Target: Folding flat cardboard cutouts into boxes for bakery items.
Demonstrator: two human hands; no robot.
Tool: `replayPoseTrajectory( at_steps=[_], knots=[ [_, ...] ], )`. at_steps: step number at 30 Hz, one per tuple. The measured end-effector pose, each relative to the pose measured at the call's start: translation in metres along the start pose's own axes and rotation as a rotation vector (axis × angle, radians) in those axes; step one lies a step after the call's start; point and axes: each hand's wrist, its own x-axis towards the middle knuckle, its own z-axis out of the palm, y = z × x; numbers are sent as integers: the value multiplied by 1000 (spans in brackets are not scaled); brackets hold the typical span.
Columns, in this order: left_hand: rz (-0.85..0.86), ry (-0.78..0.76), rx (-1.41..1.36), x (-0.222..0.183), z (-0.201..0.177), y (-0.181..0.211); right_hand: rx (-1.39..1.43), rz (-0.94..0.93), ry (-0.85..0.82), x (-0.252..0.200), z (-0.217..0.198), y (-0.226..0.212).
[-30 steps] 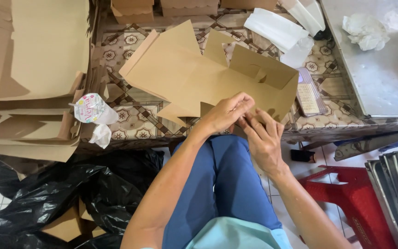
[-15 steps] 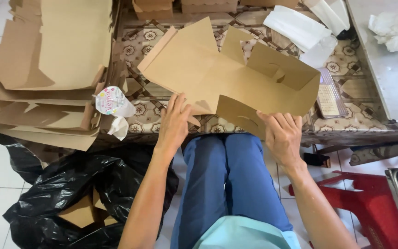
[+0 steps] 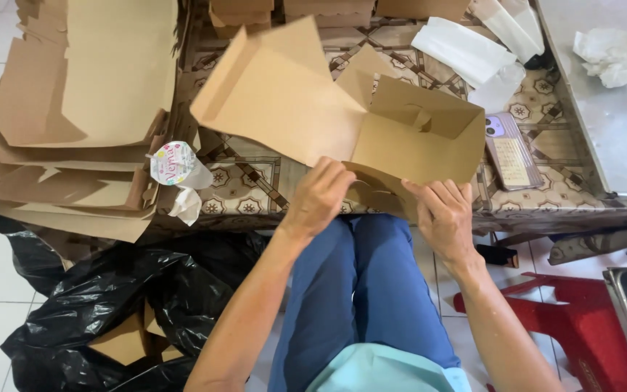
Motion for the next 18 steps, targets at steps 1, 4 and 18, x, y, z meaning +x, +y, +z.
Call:
replayPoseTrajectory(
  at_steps=[1,4,18],
  knots=[
    [2,-4,-4,5,-1,6,-2,5,0,0,0,1],
    [94,16,68,21,-7,23,7,-21,8,-1,0,2],
    [7,3,86,27,4,-4,100,-28,-5,0,-4,1]
  ],
)
